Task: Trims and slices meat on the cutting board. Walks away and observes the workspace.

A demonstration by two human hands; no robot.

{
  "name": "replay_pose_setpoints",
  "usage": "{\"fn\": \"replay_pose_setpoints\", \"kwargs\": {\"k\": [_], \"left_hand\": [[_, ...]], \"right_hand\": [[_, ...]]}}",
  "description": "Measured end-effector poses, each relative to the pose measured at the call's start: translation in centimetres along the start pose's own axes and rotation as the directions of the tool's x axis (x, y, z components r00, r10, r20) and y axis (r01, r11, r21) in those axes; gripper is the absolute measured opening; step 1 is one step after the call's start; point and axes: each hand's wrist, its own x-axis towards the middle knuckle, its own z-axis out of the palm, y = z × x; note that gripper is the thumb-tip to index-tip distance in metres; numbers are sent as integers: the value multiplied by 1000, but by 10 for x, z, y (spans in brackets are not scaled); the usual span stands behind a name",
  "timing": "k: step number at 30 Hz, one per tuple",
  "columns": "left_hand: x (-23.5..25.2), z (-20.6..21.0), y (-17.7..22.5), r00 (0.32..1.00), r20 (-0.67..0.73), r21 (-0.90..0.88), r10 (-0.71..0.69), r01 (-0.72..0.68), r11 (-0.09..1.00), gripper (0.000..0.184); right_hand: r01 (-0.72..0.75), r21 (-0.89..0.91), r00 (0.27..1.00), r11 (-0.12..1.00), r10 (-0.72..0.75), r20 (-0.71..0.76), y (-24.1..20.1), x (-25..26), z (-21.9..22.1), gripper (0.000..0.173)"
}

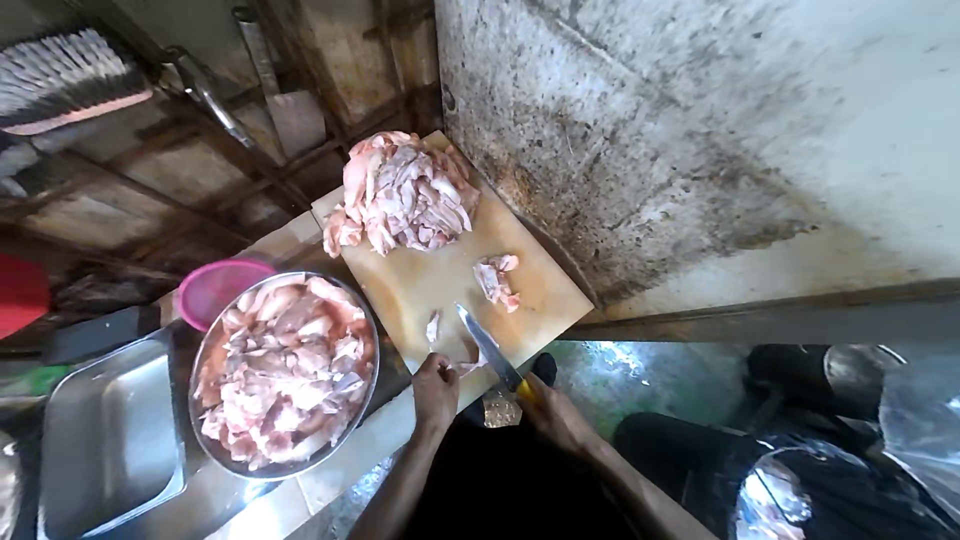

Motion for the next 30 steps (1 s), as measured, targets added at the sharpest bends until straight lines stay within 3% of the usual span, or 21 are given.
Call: {"fn": "replay_pose_setpoints", "kwargs": {"k": [3, 10, 19, 27, 30], "left_hand": [[-4, 3, -3, 999, -39, -23, 8, -9, 1000, 21], [-1, 4, -3, 999, -39, -11, -4, 4, 1000, 21], [0, 6, -1, 999, -51, 12, 14, -14, 1000, 19], [1, 22, -11, 940, -198, 154, 278, -251, 956, 10], [-2, 26, -13, 924, -181, 197, 338, -302, 933, 9]], "right_hand": [[-1, -121, 997, 993, -9, -83, -1, -15, 8, 40], [-37, -388, 999, 921, 23, -40, -9, -49, 16, 33], [-125, -468, 987, 875, 159, 35, -27, -40, 17, 35], [-244, -490, 951, 837, 306, 49, -23, -65, 7, 39], [-257, -478, 945, 840, 322, 57, -30, -51, 12, 40]]}}
